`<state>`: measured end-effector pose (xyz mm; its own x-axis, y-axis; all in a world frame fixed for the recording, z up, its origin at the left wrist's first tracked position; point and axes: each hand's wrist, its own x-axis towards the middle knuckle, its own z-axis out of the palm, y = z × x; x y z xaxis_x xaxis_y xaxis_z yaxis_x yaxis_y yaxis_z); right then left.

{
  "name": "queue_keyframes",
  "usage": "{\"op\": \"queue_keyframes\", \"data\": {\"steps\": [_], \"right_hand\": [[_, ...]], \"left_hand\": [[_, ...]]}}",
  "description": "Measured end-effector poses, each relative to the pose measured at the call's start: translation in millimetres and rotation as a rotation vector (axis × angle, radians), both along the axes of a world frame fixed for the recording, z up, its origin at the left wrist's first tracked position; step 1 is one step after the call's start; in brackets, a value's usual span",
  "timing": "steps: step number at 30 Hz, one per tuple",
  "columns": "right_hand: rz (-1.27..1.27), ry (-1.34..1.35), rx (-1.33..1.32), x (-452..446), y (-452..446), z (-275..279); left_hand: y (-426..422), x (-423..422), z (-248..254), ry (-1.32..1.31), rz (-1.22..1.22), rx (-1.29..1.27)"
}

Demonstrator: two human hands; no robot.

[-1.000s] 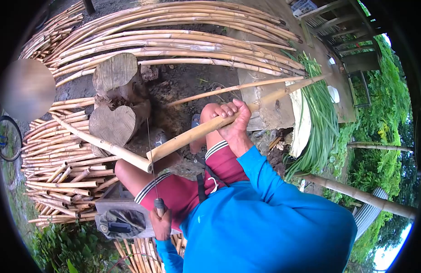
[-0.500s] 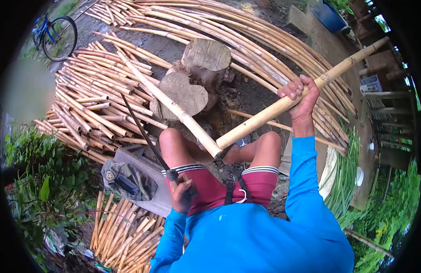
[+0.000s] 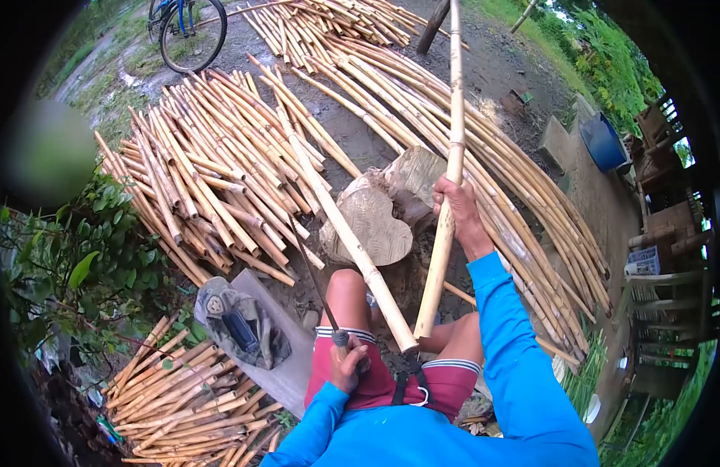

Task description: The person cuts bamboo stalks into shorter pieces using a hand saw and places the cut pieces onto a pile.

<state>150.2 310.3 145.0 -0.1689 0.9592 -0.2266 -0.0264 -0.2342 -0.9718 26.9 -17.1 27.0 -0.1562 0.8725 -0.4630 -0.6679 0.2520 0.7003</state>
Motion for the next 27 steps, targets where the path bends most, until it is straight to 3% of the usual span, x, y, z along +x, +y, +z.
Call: {"op": "queue_keyframes", "data": {"steps": [4, 10, 11, 12, 15, 16, 18, 22, 24, 27], "right_hand": [[0.196, 0.002, -0.097, -42.8, 8.0, -37.4], [0.465, -0.239, -0.111, -82.6, 7.9, -108.7], [0.535, -0.398, -0.118, -84.5, 8.8, -119.7], [0.544, -0.398, -0.121, -88.0, 2.5, -120.1], [0.49, -0.846, 0.083, -100.8, -22.4, -97.4], [0.491, -0.853, 0.077, -97.8, -23.1, -102.3], [0.543, -1.08, 0.353, -91.2, -23.6, -112.0], [0.661, -0.999, 0.084, -73.6, -43.6, -74.8], [0.707, -0.696, 0.017, -61.3, -65.4, -62.6], [0.773, -0.921, -0.013, -40.0, -94.2, -39.2]], "left_hand": [[-0.8, 0.5, -5.9, 0.0, -0.006, 0.031], [-0.4, 0.9, -4.7, -0.023, 0.019, -0.019], [-0.3, 0.6, -4.2, -0.023, 0.029, -0.021], [-1.9, 0.3, -3.8, -0.036, 0.028, -0.006], [-4.8, 0.0, -5.7, -0.048, 0.024, 0.014], [-4.9, 0.4, -6.3, -0.043, 0.016, 0.026], [-4.6, 0.5, -6.5, -0.072, 0.009, 0.018], [-1.9, 3.7, -13.5, -0.122, -0.002, 0.048], [0.7, 4.0, -7.6, -0.089, -0.016, 0.031], [-0.8, 6.9, -6.9, -0.072, -0.016, 0.036]]}}
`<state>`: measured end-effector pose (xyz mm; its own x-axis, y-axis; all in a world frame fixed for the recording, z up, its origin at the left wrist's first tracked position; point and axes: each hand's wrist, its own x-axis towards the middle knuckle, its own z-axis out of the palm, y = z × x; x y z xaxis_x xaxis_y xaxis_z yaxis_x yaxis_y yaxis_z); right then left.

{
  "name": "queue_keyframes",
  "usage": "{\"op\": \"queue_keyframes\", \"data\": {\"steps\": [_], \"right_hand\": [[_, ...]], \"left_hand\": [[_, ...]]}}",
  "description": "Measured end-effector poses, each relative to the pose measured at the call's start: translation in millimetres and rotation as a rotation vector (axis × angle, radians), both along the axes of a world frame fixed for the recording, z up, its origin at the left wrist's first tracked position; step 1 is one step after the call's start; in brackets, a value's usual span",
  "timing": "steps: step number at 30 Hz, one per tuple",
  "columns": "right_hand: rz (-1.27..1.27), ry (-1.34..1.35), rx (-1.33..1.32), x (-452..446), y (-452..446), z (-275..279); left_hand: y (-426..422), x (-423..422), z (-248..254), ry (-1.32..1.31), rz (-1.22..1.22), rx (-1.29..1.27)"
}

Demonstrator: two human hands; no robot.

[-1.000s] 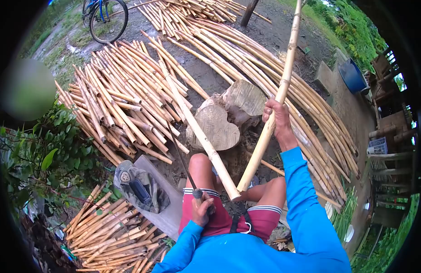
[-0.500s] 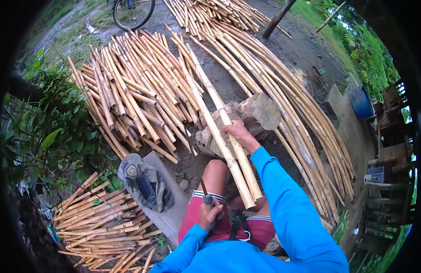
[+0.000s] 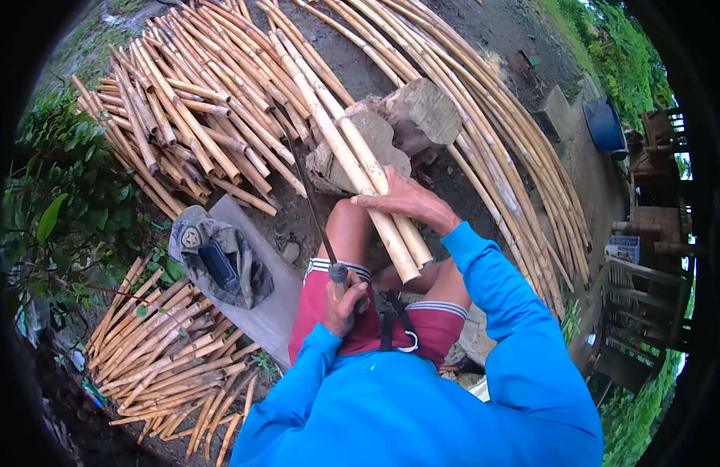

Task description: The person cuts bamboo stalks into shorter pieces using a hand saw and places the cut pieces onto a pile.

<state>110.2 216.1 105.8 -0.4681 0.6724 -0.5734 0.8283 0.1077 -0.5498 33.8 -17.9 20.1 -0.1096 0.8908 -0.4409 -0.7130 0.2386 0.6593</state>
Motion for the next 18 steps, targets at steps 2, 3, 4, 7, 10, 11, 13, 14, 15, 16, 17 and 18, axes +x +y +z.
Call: {"op": "queue_keyframes", "data": {"steps": [2, 3, 4, 7, 10, 11, 13, 14, 15, 16, 17, 18], "right_hand": [[0.139, -0.089, 0.173, 21.2, -12.2, -5.8], [0.129, -0.093, 0.169, 26.9, -24.1, -0.1], [0.171, -0.155, 0.235, 28.7, -37.2, 12.6], [0.215, -0.274, 0.28, 24.7, -56.6, 36.5], [0.114, -0.178, 0.02, 32.6, -48.0, 42.1], [0.139, -0.037, 0.055, 48.3, -40.7, 35.8], [0.104, 0.075, -0.046, 71.2, -36.7, 62.9], [0.092, 0.162, -0.085, 82.8, -40.3, 87.4], [0.082, 0.246, -0.123, 95.1, -46.5, 113.4], [0.084, 0.198, -0.147, 108.7, -50.5, 132.2], [0.084, 0.15, -0.172, 122.5, -56.7, 148.5], [0.109, 0.082, -0.121, 137.8, -68.0, 163.9]], "left_hand": [[-0.6, 1.2, -3.9, -0.02, 0.008, 0.028], [-1.4, 1.5, -3.5, -0.026, 0.013, 0.03], [-1.0, 3.1, -2.6, -0.025, 0.007, 0.028], [1.7, 1.1, -0.4, -0.053, -0.001, 0.041], [13.1, 2.9, -5.1, -0.11, -0.017, -0.001], [20.1, 1.5, -5.5, -0.095, -0.017, 0.009], [37.2, -1.4, -6.5, -0.051, -0.058, 0.034], [46.2, -4.1, -8.7, -0.043, -0.087, 0.037], [56.6, -5.6, -10.2, -0.041, -0.076, 0.048], [66.9, -6.2, -11.4, -0.064, -0.077, 0.079], [76.7, -6.5, -13.8, -0.087, -0.079, 0.109], [87.1, -9.1, -19.7, -0.146, -0.128, 0.084]]}}
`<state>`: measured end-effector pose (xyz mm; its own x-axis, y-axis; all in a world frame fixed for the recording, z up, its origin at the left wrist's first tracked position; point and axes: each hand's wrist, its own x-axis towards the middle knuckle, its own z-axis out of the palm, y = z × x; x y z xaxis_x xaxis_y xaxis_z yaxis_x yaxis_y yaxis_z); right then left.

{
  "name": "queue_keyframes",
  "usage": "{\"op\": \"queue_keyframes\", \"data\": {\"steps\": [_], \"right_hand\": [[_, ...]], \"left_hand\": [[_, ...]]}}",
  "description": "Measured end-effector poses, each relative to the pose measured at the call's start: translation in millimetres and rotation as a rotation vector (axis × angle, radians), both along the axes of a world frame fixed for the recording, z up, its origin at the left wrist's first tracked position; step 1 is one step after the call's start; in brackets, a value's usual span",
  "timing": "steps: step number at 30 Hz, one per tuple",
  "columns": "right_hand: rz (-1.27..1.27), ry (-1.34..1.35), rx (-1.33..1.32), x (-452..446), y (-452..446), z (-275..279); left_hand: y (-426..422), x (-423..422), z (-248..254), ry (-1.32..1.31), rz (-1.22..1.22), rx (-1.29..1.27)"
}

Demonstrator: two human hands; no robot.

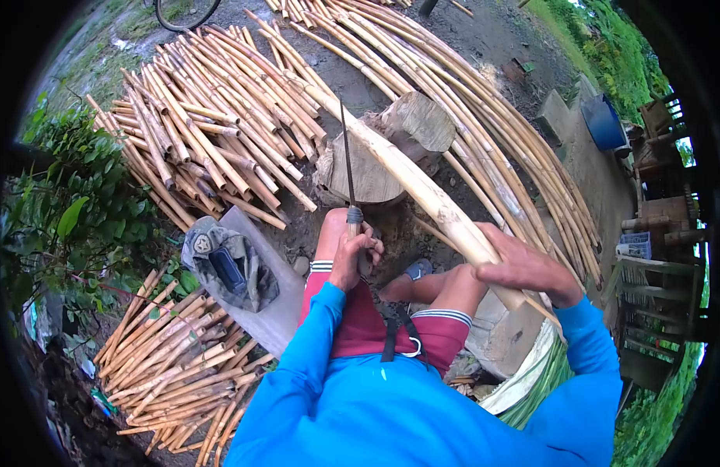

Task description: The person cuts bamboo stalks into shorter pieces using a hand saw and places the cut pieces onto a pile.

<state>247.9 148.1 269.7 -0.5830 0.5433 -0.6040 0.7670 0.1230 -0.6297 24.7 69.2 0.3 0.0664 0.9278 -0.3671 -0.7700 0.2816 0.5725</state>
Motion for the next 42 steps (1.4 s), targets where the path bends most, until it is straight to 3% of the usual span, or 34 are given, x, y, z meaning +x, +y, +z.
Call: {"op": "queue_keyframes", "data": {"steps": [1, 3, 5, 7, 8, 10, 13, 17, 19, 22, 23, 24, 25, 26, 29, 31, 33, 34, 36, 38, 39, 41, 42], "right_hand": [[0.026, -0.063, 0.056, 12.1, -13.8, 14.6], [-0.058, -0.163, 0.017, 23.6, -43.3, 44.8], [-0.083, -0.393, 0.19, 30.9, -85.4, 53.9], [-0.11, -0.343, 0.253, 60.8, -122.2, 31.6], [-0.149, -0.327, 0.214, 74.5, -137.0, 18.1], [-0.203, -0.345, 0.149, 100.1, -161.5, -12.1], [-0.252, -0.315, 0.166, 146.1, -201.7, -66.0], [-0.337, -0.309, 0.188, 200.7, -248.1, -131.7], [-0.433, -0.359, 0.161, 215.9, -262.8, -148.9], [-0.45, -0.321, 0.192, 232.5, -278.8, -164.4], [-0.468, -0.324, 0.17, 238.6, -284.9, -169.0], [-0.5, -0.31, 0.187, 248.6, -295.5, -182.9], [-0.507, -0.317, 0.219, 252.2, -303.1, -188.9], [-0.533, -0.34, 0.255, 252.2, -307.2, -191.5], [-0.584, -0.364, 0.279, 240.8, -310.9, -189.0], [-0.631, -0.339, 0.322, 239.0, -317.0, -192.5], [-0.633, -0.355, 0.357, 243.0, -329.6, -210.0], [-0.629, -0.367, 0.394, 247.5, -332.5, -221.1], [-0.635, -0.424, 0.37, 255.9, -332.6, -245.0], [-0.612, -0.469, 0.34, 264.9, -325.0, -257.3], [-0.641, -0.462, 0.336, 269.3, -311.4, -258.3], [-0.58, -0.442, 0.308, 284.0, -282.9, -259.8], [-0.618, -0.418, 0.421, 292.6, -266.5, -260.9]], "left_hand": [[12.5, 1.5, -4.9, 0.0, 0.008, 0.01], [33.8, 7.2, -12.2, -0.264, 0.031, -0.026], [49.4, 11.7, -13.8, -0.291, 0.047, -0.044], [63.2, 19.3, -29.8, -0.41, 0.1, -0.028], [78.3, 23.2, -80.1, -0.575, -0.018, 0.084], [78.1, 35.0, -53.4, -0.526, 0.029, -0.014], [68.2, 47.5, -53.8, -0.642, 0.019, -0.021], [54.4, 64.5, -73.4, -0.581, -0.03, -0.093], [50.7, 75.0, -89.5, -0.762, -0.172, -0.005], [43.1, 84.7, -66.1, -0.702, -0.202, -0.14], [43.3, 93.7, -75.0, -0.759, -0.223, -0.115], [50.5, 109.5, -118.6, -0.821, -0.247, -0.095], [50.3, 113.3, -107.2, -0.752, -0.245, -0.127], [53.3, 123.3, -127.1, -0.82, -0.272, -0.096], [57.2, 132.0, -123.8, -0.878, -0.297, -0.078], [52.7, 134.4, -106.2, -0.871, -0.294, -0.098], [47.9, 132.9, -95.2, -1.172, -0.351, 0.144], [44.0, 131.3, -79.2, -1.17, -0.341, 0.144], [33.2, 129.9, -54.0, -0.615, -0.159, -0.19], [26.4, 123.6, -47.3, -0.536, -0.174, -0.097], [19.3, 111.7, -1.6, -0.464, -0.155, -0.053], [17.9, 100.4, 43.6, -0.48, -0.166, 0.081], [14.1, 92.7, 75.8, -0.42, -0.115, 0.177]]}}
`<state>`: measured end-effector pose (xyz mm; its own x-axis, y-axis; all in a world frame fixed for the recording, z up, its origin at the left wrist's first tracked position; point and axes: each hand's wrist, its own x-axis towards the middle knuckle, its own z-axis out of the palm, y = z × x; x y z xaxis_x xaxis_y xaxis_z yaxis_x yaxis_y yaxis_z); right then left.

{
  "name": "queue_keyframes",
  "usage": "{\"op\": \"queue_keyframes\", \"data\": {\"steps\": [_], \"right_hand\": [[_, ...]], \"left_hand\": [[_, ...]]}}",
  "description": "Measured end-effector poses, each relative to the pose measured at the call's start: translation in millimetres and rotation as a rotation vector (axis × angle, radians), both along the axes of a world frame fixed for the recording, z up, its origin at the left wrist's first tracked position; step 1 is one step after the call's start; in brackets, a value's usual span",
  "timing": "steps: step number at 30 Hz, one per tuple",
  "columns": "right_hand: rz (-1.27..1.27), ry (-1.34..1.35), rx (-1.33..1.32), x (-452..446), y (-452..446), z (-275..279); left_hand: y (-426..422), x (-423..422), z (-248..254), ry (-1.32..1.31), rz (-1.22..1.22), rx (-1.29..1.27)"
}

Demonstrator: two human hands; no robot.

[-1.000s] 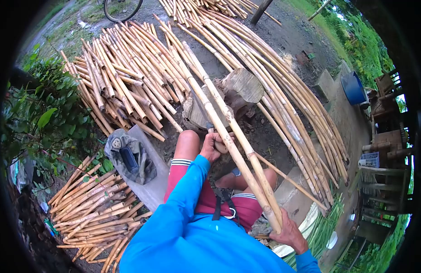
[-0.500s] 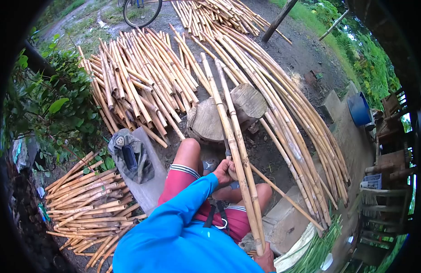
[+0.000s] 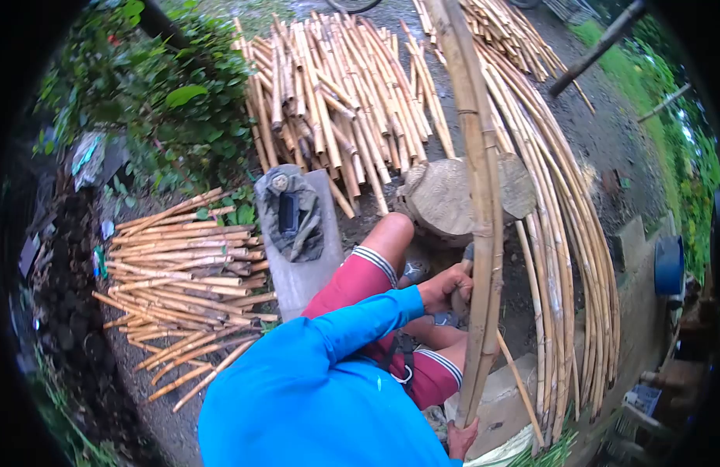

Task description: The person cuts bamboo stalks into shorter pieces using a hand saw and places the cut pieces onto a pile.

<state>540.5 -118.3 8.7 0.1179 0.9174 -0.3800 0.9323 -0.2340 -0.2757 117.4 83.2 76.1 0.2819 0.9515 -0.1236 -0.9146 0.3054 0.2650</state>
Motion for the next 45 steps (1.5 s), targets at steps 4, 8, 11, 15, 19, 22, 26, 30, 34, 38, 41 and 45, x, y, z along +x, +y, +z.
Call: {"op": "queue_keyframes", "data": {"steps": [4, 8, 11, 15, 19, 22, 26, 30, 34, 38, 41, 45], "right_hand": [[0.052, 0.095, 0.246, 1.4, 91.2, 17.7], [0.331, 0.103, 0.437, -24.3, 194.6, 19.4], [0.506, 0.163, 0.554, -69.3, 257.2, 21.0], [0.61, 0.268, 0.486, -154.5, 300.2, 61.7], [0.883, 0.353, 0.572, -235.3, 315.1, 103.3], [1.092, 0.276, 0.48, -289.3, 304.5, 140.2], [1.354, 0.294, 0.405, -352.1, 269.2, 163.0], [1.443, 0.233, 0.25, -390.6, 227.8, 153.8], [1.506, 0.213, 0.098, -413.4, 204.4, 127.9], [1.52, 0.255, -0.003, -431.5, 175.6, 119.0], [1.491, 0.31, -0.045, -445.3, 156.3, 107.2], [1.498, 0.417, -0.058, -480.0, 131.9, 104.9]], "left_hand": [[-7.7, -23.8, 34.5, 0.158, 0.161, 0.193], [-28.9, -58.1, 73.4, 0.41, 0.339, 0.382], [-66.9, -108.5, 96.9, 0.632, 0.357, 0.413], [-127.7, -151.8, 111.8, 0.611, 0.486, 0.361], [-201.4, -200.4, 89.5, 0.429, 0.697, 0.051], [-253.9, -226.2, 52.9, 0.215, 0.952, -0.055], [-326.4, -249.8, -41.9, 0.049, 1.199, -0.205], [-364.0, -235.9, -97.2, -0.112, 1.514, -0.56], [-410.8, -224.4, -150.4, -0.153, 1.577, -0.711], [-452.3, -234.7, -169.5, -0.162, 1.609, -0.817], [-465.2, -258.0, -147.9, -0.105, 1.644, -0.881], [-512.6, -324.3, -134.3, -0.041, 1.72, -0.844]]}}
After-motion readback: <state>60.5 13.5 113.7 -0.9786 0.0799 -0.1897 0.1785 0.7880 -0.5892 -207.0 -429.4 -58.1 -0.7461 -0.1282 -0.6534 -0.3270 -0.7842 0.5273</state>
